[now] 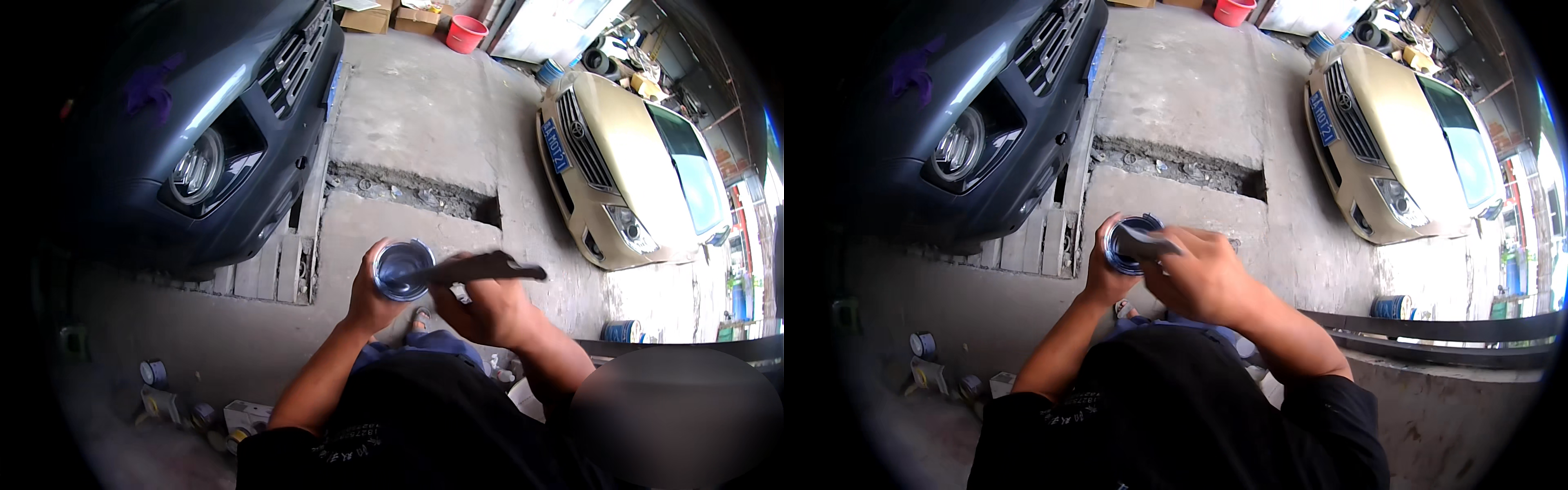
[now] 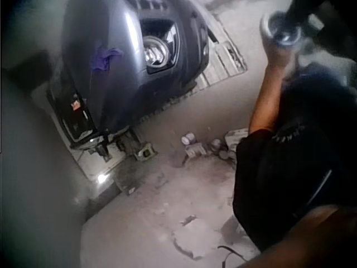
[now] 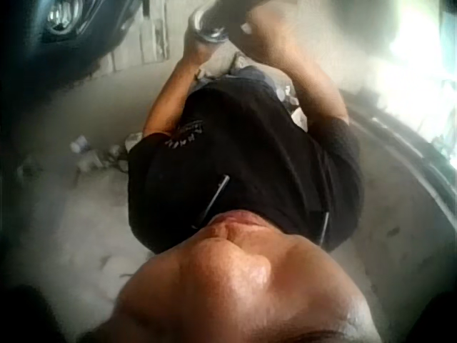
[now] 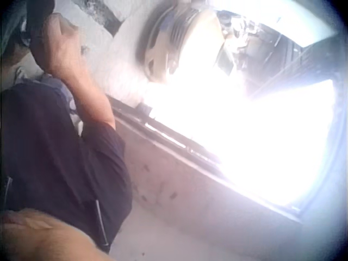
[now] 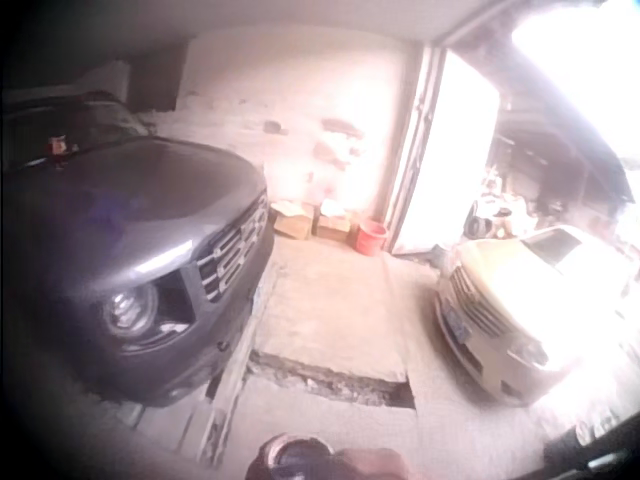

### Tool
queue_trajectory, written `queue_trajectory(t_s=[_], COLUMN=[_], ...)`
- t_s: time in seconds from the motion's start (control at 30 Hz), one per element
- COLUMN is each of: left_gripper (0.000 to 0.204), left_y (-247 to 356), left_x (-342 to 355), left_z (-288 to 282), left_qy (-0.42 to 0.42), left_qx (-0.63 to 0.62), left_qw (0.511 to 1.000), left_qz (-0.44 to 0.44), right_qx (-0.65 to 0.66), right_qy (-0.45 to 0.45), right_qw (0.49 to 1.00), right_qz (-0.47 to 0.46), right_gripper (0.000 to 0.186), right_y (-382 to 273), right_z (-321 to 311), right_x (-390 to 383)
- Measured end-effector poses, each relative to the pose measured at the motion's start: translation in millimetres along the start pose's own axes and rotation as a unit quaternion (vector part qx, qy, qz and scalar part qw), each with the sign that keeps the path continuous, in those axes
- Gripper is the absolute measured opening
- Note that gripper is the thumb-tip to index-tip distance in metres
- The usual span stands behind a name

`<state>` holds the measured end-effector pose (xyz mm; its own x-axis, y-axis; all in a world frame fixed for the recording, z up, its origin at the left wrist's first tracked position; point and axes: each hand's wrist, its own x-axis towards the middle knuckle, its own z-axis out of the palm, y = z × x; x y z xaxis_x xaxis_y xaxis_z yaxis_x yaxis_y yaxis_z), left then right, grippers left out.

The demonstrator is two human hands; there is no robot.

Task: The person mixes a gray paste in a small container with a metal spatula, then applies the paste to the hood and side panels of a gray car. The person wipes the hood with a purple cloth and continues spreading the paste over sanded areas on the car body.

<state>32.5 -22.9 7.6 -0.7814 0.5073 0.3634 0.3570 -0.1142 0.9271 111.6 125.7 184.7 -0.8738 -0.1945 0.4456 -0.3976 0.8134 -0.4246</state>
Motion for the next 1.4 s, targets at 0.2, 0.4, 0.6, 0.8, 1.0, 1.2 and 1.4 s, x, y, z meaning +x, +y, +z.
queue_trajectory(t_s=[0.2, 0.4, 0.6, 0.8, 1.0, 1.2, 1.4], left_gripper=[0.097, 0.094, 0.094, 0.094, 0.091, 0.093, 0.092], left_y=[3, 1, 19, 19, 12, 20, 36], left_x=[-14, -17, -10, -11, -18, -14, -12], left_z=[3, 12, 30, 39, 48, 54, 58], left_qy=[-0.001, 0.007, 0.014, -0.010, 0.024, 0.000, 0.006], left_qx=[0.072, 0.067, 0.061, 0.100, 0.050, 0.090, 0.149], left_qw=[0.997, 0.998, 0.998, 0.995, 0.998, 0.996, 0.989], left_qz=[-0.009, -0.001, 0.001, -0.024, -0.029, -0.008, 0.001], right_qx=[0.013, 0.093, 0.143, 0.114, 0.156, 0.175, 0.133], right_qy=[0.106, 0.092, -0.016, 0.071, 0.075, -0.046, 0.040], right_qw=[0.993, 0.988, 0.989, 0.991, 0.982, 0.982, 0.990], right_qz=[0.042, 0.078, -0.043, 0.027, 0.072, -0.062, -0.003], right_gripper=[0.021, 0.018, 0.016, 0.016, 0.018, 0.019, 0.018], right_y=[18, 30, 30, 48, 63, 51, 53], right_z=[-13, -31, -26, -45, -62, -47, -60], right_x=[4, -16, -20, -11, -35, -40, -23])
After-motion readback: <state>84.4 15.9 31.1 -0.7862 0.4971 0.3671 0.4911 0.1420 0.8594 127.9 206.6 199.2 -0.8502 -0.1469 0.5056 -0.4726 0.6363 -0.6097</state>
